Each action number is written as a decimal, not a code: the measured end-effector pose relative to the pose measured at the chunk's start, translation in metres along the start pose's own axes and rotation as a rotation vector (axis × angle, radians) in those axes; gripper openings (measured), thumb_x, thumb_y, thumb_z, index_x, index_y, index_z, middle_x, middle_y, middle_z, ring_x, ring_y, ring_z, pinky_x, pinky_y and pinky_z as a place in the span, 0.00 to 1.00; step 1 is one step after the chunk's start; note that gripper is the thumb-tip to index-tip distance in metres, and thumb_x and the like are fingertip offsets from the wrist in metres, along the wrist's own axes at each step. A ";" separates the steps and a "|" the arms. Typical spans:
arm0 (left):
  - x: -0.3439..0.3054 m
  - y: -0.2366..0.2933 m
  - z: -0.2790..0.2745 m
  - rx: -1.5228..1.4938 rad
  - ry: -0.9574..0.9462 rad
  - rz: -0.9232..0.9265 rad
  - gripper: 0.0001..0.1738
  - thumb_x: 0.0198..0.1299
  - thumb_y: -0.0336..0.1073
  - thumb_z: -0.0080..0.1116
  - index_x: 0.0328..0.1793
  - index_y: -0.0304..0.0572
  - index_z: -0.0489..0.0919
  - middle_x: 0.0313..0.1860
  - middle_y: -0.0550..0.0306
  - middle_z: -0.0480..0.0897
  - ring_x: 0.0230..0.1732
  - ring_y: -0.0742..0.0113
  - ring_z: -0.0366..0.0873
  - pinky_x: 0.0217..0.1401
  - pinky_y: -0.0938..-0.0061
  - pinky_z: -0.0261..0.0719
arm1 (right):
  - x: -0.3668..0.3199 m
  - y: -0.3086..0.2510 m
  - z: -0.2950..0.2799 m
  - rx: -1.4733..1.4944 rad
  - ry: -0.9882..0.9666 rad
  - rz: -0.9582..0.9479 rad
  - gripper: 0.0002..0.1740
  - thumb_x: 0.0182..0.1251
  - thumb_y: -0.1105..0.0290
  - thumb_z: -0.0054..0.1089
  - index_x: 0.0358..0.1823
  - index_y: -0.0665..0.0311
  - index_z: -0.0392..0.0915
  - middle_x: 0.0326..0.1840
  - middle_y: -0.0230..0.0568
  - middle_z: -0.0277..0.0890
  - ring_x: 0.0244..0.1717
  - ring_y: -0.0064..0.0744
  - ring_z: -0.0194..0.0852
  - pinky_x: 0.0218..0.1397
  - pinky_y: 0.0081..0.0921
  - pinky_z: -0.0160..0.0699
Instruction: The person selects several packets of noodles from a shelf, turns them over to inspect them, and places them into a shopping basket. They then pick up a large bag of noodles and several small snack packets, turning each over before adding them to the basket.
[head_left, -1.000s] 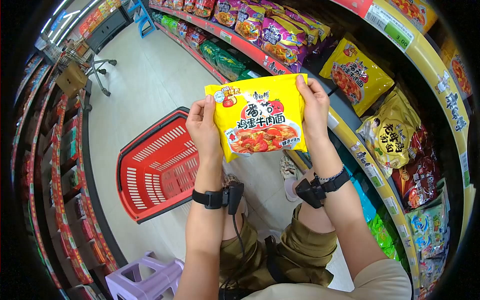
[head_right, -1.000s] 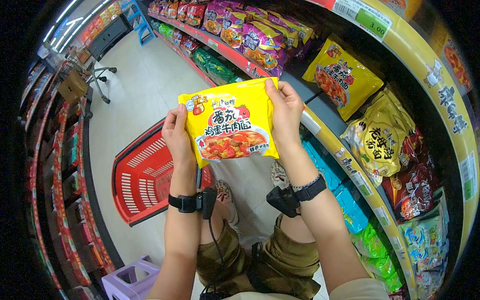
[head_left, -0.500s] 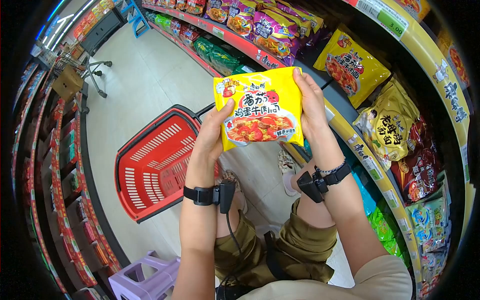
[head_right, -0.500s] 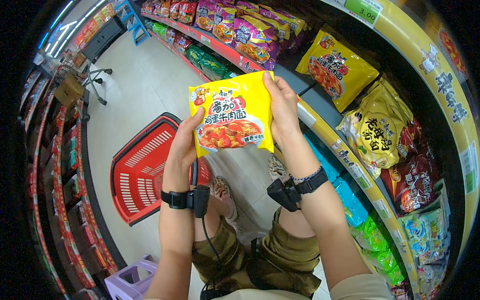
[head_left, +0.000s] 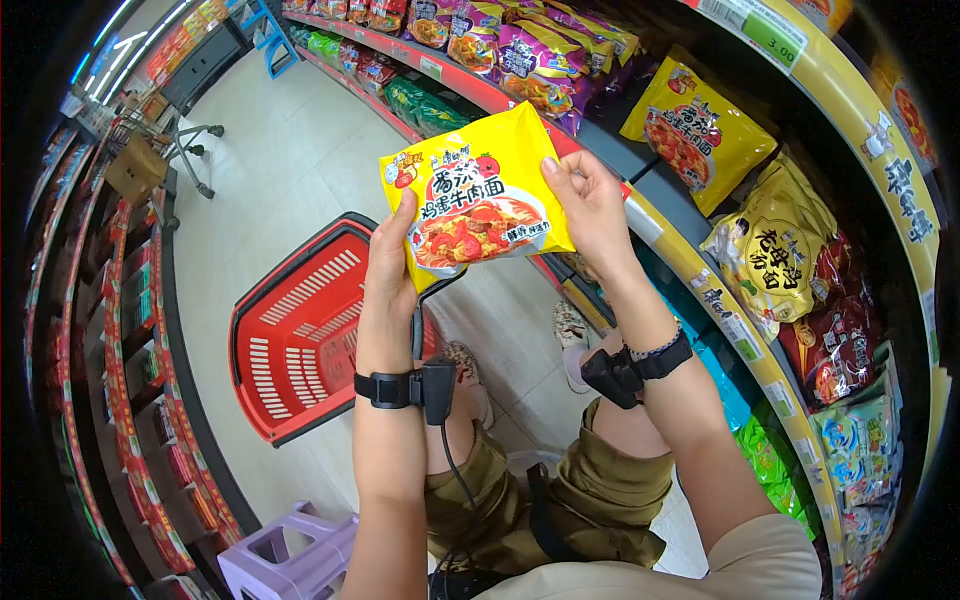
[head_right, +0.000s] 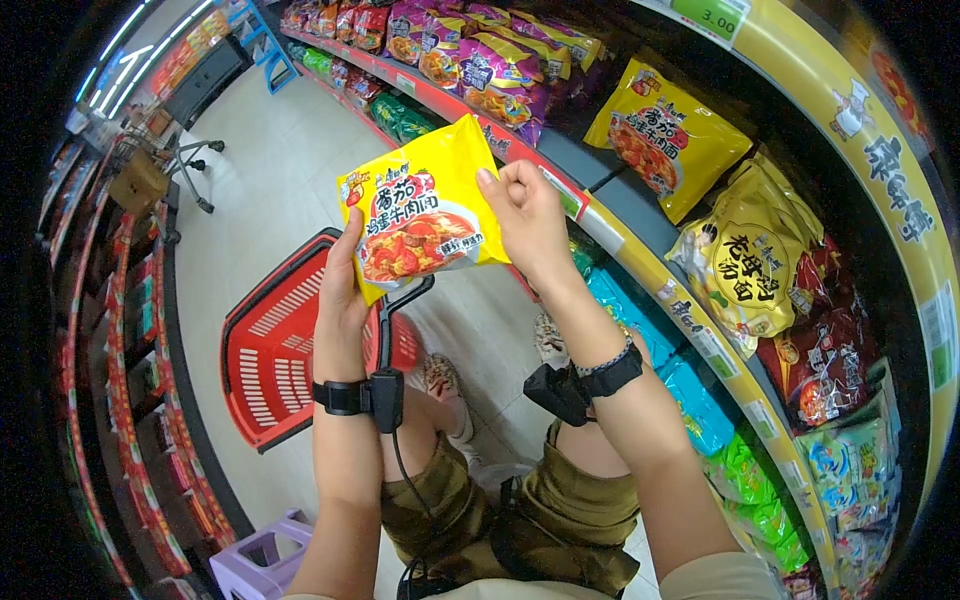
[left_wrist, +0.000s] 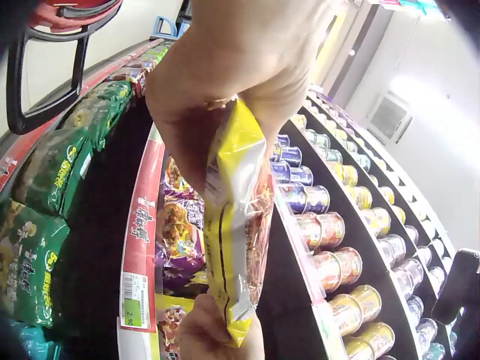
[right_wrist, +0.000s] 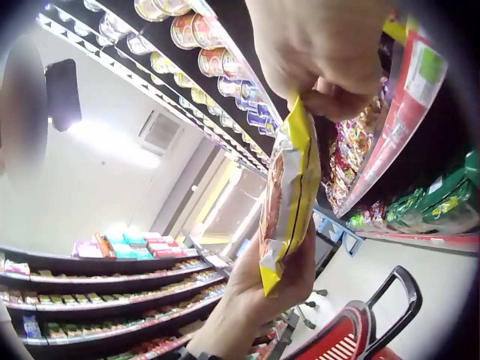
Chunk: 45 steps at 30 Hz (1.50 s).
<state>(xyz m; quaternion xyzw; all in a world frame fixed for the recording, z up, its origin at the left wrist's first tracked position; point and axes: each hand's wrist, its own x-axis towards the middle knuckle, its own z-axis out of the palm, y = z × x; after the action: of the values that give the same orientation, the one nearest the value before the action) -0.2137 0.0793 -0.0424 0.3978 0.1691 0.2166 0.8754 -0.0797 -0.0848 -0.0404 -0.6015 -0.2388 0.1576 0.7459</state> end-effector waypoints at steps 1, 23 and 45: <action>-0.002 0.002 0.001 -0.004 -0.015 -0.009 0.23 0.65 0.46 0.52 0.55 0.31 0.70 0.47 0.46 0.81 0.43 0.65 0.83 0.44 0.73 0.83 | 0.000 -0.005 0.001 0.093 -0.010 0.005 0.11 0.69 0.66 0.54 0.33 0.64 0.67 0.27 0.33 0.77 0.27 0.12 0.70 0.29 0.12 0.67; -0.002 -0.001 0.000 -0.105 -0.202 0.067 0.24 0.66 0.45 0.51 0.63 0.40 0.66 0.58 0.53 0.76 0.57 0.61 0.75 0.61 0.60 0.70 | -0.008 -0.022 0.010 0.138 -0.002 -0.315 0.08 0.67 0.70 0.56 0.40 0.68 0.72 0.35 0.30 0.74 0.38 0.13 0.69 0.42 0.12 0.67; -0.008 0.002 -0.010 -0.446 -0.278 0.036 0.42 0.62 0.66 0.39 0.71 0.41 0.57 0.64 0.46 0.68 0.64 0.51 0.67 0.66 0.56 0.64 | -0.010 -0.030 0.052 -0.070 0.238 -0.490 0.06 0.61 0.72 0.60 0.35 0.67 0.75 0.30 0.31 0.72 0.28 0.16 0.65 0.32 0.14 0.63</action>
<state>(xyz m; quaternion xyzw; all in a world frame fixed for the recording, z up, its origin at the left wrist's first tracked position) -0.2257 0.0826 -0.0459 0.2237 -0.0118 0.2075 0.9522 -0.1184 -0.0540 -0.0048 -0.5652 -0.2931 -0.1079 0.7635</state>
